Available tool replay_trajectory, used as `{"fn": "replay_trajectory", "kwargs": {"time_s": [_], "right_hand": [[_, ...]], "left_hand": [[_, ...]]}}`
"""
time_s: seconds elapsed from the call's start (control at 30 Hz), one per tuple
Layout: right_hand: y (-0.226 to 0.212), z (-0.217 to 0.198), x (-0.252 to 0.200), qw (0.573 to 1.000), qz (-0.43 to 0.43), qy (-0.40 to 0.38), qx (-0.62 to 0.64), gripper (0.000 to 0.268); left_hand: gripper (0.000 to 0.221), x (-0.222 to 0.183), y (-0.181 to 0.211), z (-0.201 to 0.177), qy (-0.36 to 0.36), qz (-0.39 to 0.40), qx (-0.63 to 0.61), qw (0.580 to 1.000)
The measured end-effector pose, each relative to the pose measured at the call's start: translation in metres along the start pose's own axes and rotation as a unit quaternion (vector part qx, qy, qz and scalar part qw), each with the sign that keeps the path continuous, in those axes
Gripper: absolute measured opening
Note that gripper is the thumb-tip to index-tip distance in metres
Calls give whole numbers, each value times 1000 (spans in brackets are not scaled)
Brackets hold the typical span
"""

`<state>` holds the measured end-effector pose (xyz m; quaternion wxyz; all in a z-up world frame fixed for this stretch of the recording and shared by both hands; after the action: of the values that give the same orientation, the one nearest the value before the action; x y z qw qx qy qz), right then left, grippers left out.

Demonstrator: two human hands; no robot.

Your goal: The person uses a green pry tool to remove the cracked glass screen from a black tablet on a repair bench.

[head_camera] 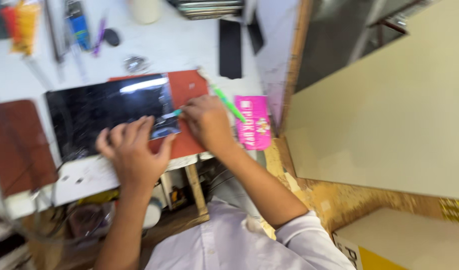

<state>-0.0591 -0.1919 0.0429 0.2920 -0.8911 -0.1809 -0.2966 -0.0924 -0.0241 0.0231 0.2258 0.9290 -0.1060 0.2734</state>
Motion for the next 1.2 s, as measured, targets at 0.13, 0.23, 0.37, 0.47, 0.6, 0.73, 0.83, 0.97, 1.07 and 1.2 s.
{"fn": "replay_trajectory", "kwargs": {"time_s": [0.13,0.23,0.37,0.47,0.6,0.73,0.83,0.97,1.07,1.2], "right_hand": [[-8,-1,-14,999,17,11,-46,18],[-14,-2,-16,998,12,10,-64,21],[-8,0,-7,998,-13,-2,-68,19],[0,4,0,999,-18,-21,-45,20],[-12,4,-12,998,-6,-17,-64,20],[-13,7,-14,996,18,-11,-82,8],[-9,11,-10,995,21,-18,-96,6],[-13,8,-14,994,18,-15,-108,8],[-23,1,-23,993,24,-2,-117,12],[-24,7,-23,990,42,-26,-133,10]], "left_hand": [[47,-8,-3,4,-5,1,13,1000],[47,-13,-7,10,-8,6,32,999],[49,-16,-9,16,-16,16,48,999],[52,-18,-11,16,-19,18,59,998],[48,-19,-13,15,-8,9,45,999],[44,-24,-17,18,7,43,77,996],[43,-28,-21,24,17,79,95,992],[43,-24,-28,47,4,83,91,992],[42,-21,-36,58,-14,75,82,994],[42,-20,-41,67,-36,61,72,995]]}}
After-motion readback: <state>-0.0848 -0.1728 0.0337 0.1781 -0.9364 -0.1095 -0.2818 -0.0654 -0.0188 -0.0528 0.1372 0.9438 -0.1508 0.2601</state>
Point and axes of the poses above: each hand's wrist, its own x-axis towards the middle knuckle, its own z-axis out of the palm, y = z × x, the point moved 8 cm from there along x, towards the middle knuckle, and after that the axes turned 9 degrees about y, right-handed, at the moved point
